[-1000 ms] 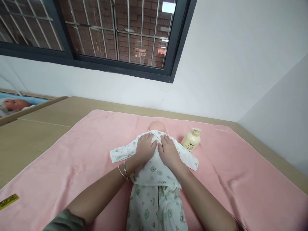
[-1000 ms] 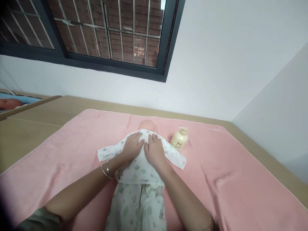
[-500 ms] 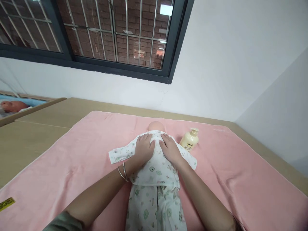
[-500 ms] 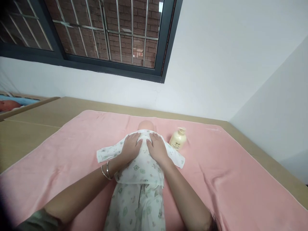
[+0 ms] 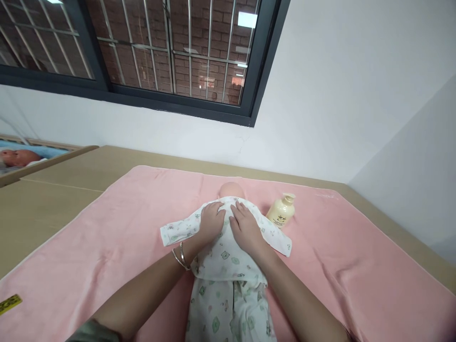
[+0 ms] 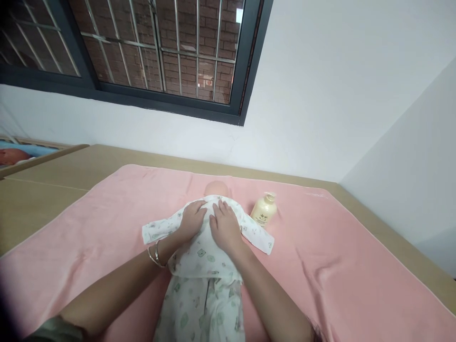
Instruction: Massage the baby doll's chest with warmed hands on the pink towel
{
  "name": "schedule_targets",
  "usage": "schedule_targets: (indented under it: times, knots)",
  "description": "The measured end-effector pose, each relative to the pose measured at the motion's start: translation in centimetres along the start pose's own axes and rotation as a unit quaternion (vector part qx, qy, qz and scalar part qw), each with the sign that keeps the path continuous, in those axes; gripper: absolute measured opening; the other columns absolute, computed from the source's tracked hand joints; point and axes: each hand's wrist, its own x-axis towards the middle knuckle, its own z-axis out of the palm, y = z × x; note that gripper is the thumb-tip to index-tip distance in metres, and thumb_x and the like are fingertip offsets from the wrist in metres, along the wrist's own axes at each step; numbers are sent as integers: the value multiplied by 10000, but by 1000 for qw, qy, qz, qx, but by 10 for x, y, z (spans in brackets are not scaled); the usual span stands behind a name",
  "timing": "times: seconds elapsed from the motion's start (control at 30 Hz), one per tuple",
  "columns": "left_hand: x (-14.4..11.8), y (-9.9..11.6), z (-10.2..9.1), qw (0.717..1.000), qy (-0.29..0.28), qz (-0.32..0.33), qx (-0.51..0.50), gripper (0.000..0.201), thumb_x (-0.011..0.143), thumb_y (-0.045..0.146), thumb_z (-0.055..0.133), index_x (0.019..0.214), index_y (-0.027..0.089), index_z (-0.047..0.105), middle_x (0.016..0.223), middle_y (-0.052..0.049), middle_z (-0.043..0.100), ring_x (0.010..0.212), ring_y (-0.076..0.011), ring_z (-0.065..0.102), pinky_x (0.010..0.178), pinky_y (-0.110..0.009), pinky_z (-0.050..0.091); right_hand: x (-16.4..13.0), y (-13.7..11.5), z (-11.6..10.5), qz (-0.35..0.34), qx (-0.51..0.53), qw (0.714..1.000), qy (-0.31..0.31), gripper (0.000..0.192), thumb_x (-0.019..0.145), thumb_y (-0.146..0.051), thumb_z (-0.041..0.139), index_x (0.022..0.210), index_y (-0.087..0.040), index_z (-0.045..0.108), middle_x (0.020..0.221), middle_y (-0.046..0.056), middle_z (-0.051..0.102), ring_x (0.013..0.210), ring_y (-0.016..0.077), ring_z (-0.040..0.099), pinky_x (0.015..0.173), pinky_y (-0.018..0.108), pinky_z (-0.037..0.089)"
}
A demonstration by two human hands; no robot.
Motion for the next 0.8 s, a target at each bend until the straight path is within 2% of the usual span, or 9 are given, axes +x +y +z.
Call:
schedule_targets:
  times: [0.07,0.2,0.3,0.43,0.53,0.7,0.8]
  knots:
    - [2,-1,0,1000,-2,-7,-9,392,845,238,434,1104,153,716,1197,-121,719,1172,-276,621,1100,-436,404,1,1,-5,-3,11,1000,-5,475,1006,-329,378,1381,-115,575,1524,154,445,1456,302,366,1206,507,302]
    - [3,-1,0,1000,-7,-11,-14,408,844,243,431,1112,139,720,1223,-121,712,1194,-279,609,1115,-437,391,-2,-2,-16,0,50,997,53,473,1001,-322,383,1411,-154,549,1490,129,495,1419,256,429,1187,476,352]
    - [3,-1,0,1000,-6,-9,-10,417,853,246,424,1135,140,712,1244,-116,705,1207,-272,602,1126,-434,381,-3,-2,-11,-9,54,996,72,495,994,-312,392,1446,-151,509,1531,127,440,1446,256,390,1205,488,322]
    - [1,-1,-1,1000,-5,-7,-2,418,857,243,421,1140,135,710,1241,-118,706,1197,-272,607,1114,-437,398,0,3,5,-21,29,999,28,509,989,-322,402,1436,-106,513,1548,167,397,1479,295,325,1221,548,258]
    - [0,0,-1,1000,0,-4,-1,415,858,239,425,1143,144,711,1249,-113,703,1201,-267,606,1119,-438,397,0,5,6,-8,39,999,19,529,996,-344,394,1462,-108,482,1563,163,374,1488,286,307,1226,543,252]
    - [0,1,0,1000,9,-10,-10,408,845,234,445,1141,162,716,1258,-96,700,1225,-266,592,1156,-452,357,-4,0,-6,-2,64,995,77,552,997,-338,383,1515,-146,403,1587,128,343,1490,260,305,1229,516,260]
    - [3,-1,-1,999,6,-21,-39,390,820,225,469,1111,175,724,1238,-84,709,1220,-260,595,1153,-439,363,-5,-3,-4,-13,46,994,98,539,991,-309,382,1504,-149,417,1579,131,361,1485,263,315,1226,524,253]
